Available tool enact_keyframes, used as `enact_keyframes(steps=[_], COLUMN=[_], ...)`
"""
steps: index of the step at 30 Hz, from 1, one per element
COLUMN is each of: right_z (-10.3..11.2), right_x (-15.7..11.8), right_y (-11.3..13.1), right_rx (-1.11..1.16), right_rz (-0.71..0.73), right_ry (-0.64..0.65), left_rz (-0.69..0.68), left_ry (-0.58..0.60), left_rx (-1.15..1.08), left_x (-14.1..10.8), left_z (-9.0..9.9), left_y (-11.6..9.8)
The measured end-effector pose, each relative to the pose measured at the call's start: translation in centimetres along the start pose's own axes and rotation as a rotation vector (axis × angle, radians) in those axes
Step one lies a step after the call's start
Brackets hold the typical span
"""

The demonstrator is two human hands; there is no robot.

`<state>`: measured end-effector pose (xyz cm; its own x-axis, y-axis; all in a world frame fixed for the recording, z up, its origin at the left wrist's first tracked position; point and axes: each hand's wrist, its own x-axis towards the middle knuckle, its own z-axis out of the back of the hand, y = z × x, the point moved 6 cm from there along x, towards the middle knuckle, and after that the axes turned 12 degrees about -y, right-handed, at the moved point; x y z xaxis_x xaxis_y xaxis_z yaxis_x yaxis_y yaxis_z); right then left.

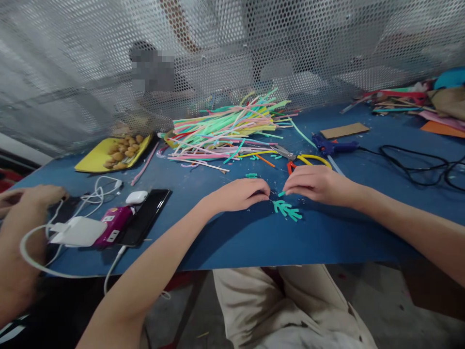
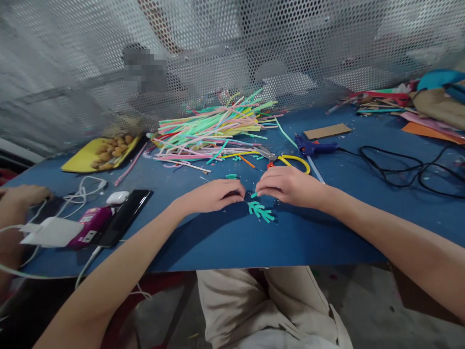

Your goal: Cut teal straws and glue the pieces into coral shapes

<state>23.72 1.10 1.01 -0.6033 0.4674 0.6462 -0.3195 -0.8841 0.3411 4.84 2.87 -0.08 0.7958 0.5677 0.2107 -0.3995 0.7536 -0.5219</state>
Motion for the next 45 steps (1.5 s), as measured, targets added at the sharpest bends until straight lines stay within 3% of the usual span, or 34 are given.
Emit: enact_keyframes(steps=[5, 10, 24, 31, 40, 45], right_z=[-0.2, -0.8, -1.9, -1.7, -1.1, -1.0], right_x=[0.3, 0.6, 0.5, 0.6, 0.7, 0.7], right_y=[0.9, 2.1, 2.3, 2.6, 3.1, 2.9], right_rx=[-0.040, -0.065, -0.120, -0.168, -0.224, -0.190], right_rz=[0.017, 0.072, 0.111, 0.100, 0.123, 0.059], right_ry=[0.026, 0.053, 0.070, 0.037, 0.000, 0.002], left_rz=[-0.076, -0.063, -0.089, -0.107, -0.231, -0.285], left_ry=[-0.015, -0.041, -0.104, -0.093, -0.118, -0.165], left_rx=[-0.036, 0.095, 0.236, 0.441, 0.639, 0.689], left_x=[0.3, 0.3, -0.1, -0.3, -0.5, -0.5], left_z=[-0.2, 0.0, 0.2, 0.6, 0.9, 1.2], left_y=[-0.2, -0.5, -0.7, -1.7, -2.8, -3.3])
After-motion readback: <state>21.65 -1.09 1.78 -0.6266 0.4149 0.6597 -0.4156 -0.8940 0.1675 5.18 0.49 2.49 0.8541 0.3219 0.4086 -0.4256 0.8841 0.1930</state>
